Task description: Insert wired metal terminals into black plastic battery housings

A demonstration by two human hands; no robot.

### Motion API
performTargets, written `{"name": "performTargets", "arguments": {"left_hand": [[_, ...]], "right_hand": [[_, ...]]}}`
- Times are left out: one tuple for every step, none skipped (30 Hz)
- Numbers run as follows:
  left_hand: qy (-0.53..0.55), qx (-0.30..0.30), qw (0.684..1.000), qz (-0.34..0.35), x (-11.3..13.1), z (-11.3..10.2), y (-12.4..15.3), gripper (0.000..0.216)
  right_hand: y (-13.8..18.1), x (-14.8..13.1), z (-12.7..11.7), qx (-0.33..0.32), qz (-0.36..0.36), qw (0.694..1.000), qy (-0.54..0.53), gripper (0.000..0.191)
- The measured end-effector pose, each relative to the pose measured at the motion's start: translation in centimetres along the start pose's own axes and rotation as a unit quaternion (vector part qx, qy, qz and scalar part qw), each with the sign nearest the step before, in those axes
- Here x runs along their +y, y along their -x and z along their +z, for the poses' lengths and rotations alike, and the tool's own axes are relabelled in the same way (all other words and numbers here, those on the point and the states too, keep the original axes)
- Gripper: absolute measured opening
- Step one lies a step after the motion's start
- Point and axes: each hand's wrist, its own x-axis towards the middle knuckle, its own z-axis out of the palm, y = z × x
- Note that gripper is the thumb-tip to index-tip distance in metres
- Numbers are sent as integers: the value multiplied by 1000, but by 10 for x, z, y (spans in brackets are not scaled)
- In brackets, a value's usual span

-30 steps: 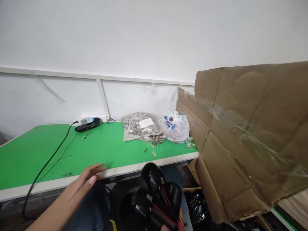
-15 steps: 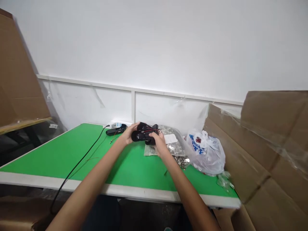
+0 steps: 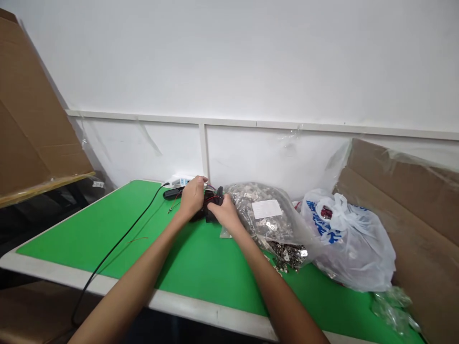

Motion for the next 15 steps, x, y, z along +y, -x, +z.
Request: {"name": "performTargets", "arguments": {"left_hand": [[-47, -12, 999, 26, 1, -2, 1, 49], [-92, -21, 994, 47, 3, -4, 2, 49], [-132, -27, 989, 64, 4, -6, 3, 49], [-165, -30, 983, 78, 6, -9, 4, 48], [-190, -31, 977, 89, 8, -11, 5, 47], [-210, -32, 972, 99, 11, -13, 5, 45], [-226, -33, 968, 109, 13, -14, 6, 43], [-240, -38, 963, 116, 14, -15, 6, 42], [-254, -47, 958, 122, 16, -14, 7, 42], [-268, -62, 953, 125, 18, -13, 8, 42], [-281, -82, 948, 126, 19, -11, 9, 42], [-294, -101, 942, 127, 20, -9, 9, 42], [-304, -117, 937, 127, 21, -6, 10, 43], [-310, -127, 933, 129, 22, -3, 10, 43], [-312, -132, 932, 132, 23, -1, 11, 42]], "right_hand": [[1, -2, -1, -17, 0, 999, 35, 39], [3, -5, -3, -41, 0, 997, 72, 41], [5, -10, -7, -66, -1, 992, 108, 43], [9, -15, -11, -88, -2, 986, 142, 47], [13, -21, -16, -104, -4, 979, 174, 53], [18, -27, -23, -111, -6, 972, 205, 61], [23, -33, -30, -109, -10, 966, 235, 72], [28, -39, -38, -101, -17, 960, 262, 82], [32, -43, -47, -88, -23, 953, 287, 91], [35, -47, -57, -71, -29, 949, 307, 96], [37, -50, -67, -58, -39, 946, 316, 98], [38, -52, -77, -46, -52, 945, 319, 97], [37, -53, -86, -36, -72, 945, 318, 93], [36, -53, -95, -25, -97, 943, 316, 89], [33, -52, -102, -12, -121, 942, 313, 86]]}}
